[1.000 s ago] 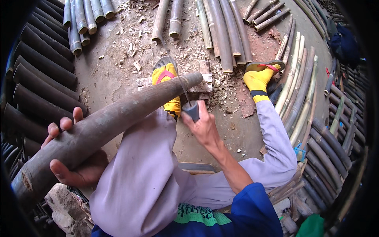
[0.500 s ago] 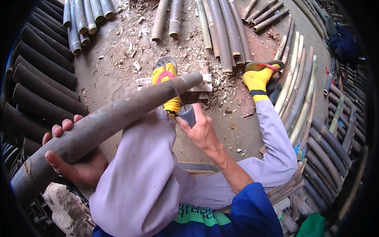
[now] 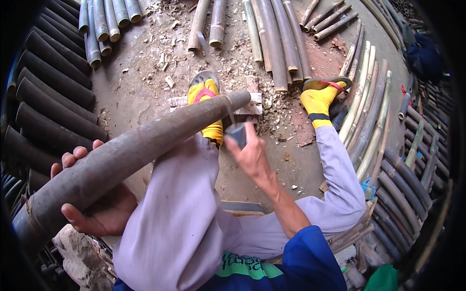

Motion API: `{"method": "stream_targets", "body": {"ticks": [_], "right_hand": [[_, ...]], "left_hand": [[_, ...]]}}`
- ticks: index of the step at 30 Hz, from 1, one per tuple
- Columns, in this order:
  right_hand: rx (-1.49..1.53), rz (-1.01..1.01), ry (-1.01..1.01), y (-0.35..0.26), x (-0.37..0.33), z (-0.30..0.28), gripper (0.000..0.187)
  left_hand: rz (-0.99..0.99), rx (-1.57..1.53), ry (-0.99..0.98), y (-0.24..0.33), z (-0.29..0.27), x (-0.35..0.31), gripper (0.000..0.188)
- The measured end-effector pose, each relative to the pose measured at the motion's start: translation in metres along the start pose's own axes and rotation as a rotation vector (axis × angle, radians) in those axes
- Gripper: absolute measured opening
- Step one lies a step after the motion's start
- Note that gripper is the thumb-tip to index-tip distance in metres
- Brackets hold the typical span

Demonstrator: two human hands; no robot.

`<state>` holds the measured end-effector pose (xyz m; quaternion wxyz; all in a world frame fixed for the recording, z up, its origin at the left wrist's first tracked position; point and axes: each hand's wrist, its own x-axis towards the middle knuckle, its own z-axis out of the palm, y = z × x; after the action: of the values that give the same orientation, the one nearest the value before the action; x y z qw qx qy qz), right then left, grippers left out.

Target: The person sits on the ground and uses a knife to sharpen the end of a long bamboo pole. They repeatedly scrape the knife along the bamboo to create a tapered point, rotating the pole to work on different sides. The person occasionally pauses to inspect the sharpened tip before continuing the scraping motion.

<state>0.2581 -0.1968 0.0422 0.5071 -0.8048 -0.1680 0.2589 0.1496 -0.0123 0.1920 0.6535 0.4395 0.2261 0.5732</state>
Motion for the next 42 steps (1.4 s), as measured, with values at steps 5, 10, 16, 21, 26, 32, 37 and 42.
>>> {"method": "stream_targets", "body": {"ticks": [5, 10, 16, 21, 26, 32, 37, 42], "right_hand": [[0.046, 0.198, 0.040, 0.009, 0.022, -0.003, 0.047], [-0.069, -0.074, -0.041, -0.005, -0.001, 0.008, 0.043], [-0.011, 0.000, -0.028, -0.002, 0.005, 0.006, 0.046], [0.038, 0.161, 0.025, 0.014, 0.026, 0.011, 0.047], [-0.049, -0.166, 0.059, 0.012, 0.009, 0.026, 0.044], [-0.032, -0.103, 0.121, 0.006, 0.008, 0.012, 0.044], [0.141, 0.234, 0.001, 0.015, 0.033, 0.008, 0.046], [-0.051, -0.169, 0.144, 0.027, 0.015, 0.026, 0.045]], "left_hand": [[-0.028, -0.001, -0.020, -0.001, 0.008, -0.001, 0.060], [-0.013, -0.031, 0.010, 0.000, 0.001, -0.001, 0.050], [0.044, 0.002, -0.003, -0.001, -0.007, 0.002, 0.039], [0.010, -0.012, 0.049, -0.003, -0.002, 0.005, 0.040], [0.049, 0.012, 0.151, -0.003, -0.001, 0.004, 0.043], [0.016, 0.002, 0.048, -0.005, 0.006, 0.002, 0.054], [0.033, 0.064, 0.080, 0.005, 0.002, 0.005, 0.058], [0.019, 0.058, 0.147, -0.006, 0.001, 0.005, 0.056]]}}
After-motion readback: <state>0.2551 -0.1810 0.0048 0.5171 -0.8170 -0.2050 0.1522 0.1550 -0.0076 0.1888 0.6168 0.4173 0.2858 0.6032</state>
